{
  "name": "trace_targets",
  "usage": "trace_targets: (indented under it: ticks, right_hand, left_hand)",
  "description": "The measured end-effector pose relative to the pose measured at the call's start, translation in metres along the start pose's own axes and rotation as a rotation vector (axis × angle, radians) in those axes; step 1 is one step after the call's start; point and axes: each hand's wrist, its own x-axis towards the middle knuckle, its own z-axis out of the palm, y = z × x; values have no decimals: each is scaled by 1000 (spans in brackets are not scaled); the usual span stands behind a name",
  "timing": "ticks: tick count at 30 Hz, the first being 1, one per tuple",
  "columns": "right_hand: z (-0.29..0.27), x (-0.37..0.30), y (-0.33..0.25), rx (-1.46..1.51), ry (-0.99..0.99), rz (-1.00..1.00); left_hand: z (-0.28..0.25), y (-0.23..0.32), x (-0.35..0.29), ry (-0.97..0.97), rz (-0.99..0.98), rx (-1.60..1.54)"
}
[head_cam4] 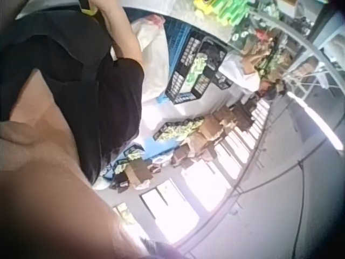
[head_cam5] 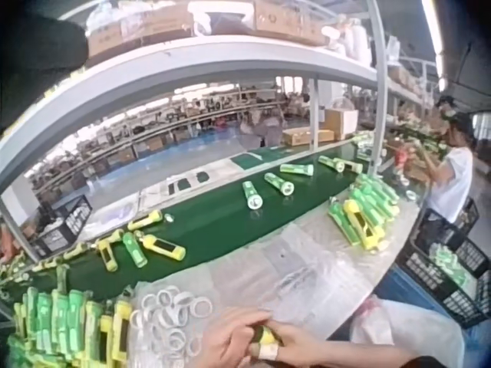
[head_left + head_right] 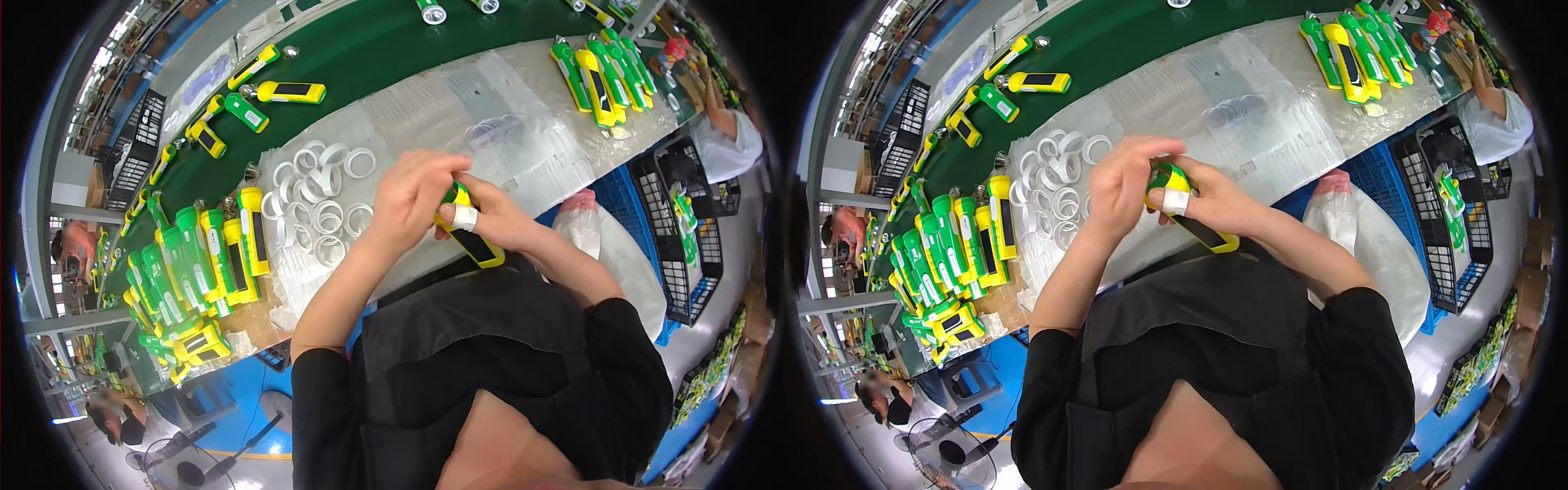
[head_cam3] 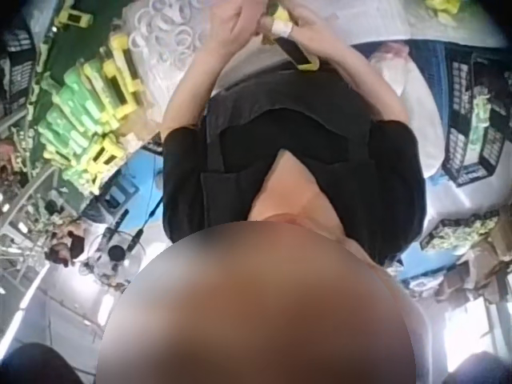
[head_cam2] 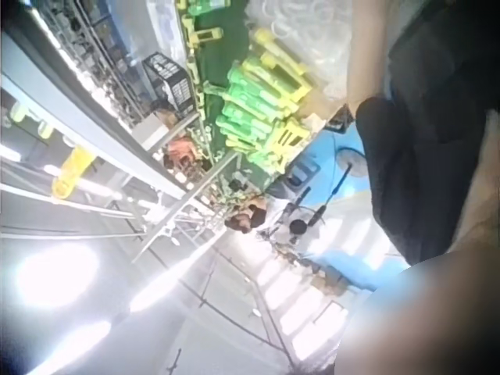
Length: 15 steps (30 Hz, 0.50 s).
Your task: Assembling plastic flashlights by attaching heads and rings and placing them on a conveyor belt.
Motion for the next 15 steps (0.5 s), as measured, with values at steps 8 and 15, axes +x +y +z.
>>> trace_targets:
  ticks: [8,15]
  right_hand:
    - [-2,-6,19,171,410,-245]
    - [-33,-33,13,202,482,-225]
  left_hand:
    - [38,-7,13,-83,269,179]
    - [60,-101,46,-82,96,676]
